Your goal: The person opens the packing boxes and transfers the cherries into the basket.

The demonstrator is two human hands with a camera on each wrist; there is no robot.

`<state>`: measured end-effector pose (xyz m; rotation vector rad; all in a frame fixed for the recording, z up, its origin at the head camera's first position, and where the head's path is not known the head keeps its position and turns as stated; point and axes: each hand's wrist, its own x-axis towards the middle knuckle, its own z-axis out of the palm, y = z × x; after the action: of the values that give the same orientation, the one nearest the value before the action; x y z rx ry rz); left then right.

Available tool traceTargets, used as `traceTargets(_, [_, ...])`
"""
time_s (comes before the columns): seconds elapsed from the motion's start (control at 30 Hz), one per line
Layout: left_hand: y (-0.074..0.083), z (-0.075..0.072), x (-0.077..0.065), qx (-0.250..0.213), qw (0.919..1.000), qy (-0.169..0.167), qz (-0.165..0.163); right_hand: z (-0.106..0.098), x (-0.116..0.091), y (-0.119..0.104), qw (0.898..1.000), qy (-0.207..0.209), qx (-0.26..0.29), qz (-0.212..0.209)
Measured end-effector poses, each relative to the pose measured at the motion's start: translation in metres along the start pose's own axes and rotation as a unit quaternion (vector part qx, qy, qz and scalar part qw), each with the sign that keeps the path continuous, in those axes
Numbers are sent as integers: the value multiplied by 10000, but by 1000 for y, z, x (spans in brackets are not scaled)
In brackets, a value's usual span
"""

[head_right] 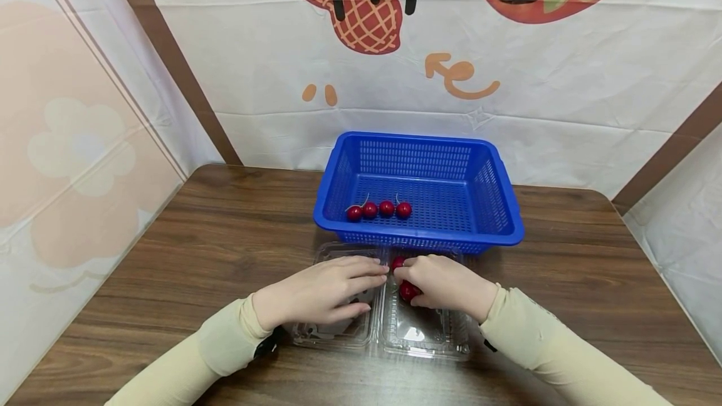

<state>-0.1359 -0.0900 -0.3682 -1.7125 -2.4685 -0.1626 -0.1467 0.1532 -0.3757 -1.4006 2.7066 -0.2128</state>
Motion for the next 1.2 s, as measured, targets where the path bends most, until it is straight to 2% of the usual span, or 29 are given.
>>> traceTargets(0.87, [1, 0, 0, -6, 10000, 35, 0, 0, -1, 0, 10000, 24, 91, -24])
traceTargets(1.2, [1, 0, 0, 36, 10000, 5, -18, -10, -5, -1, 9998, 167, 70, -49])
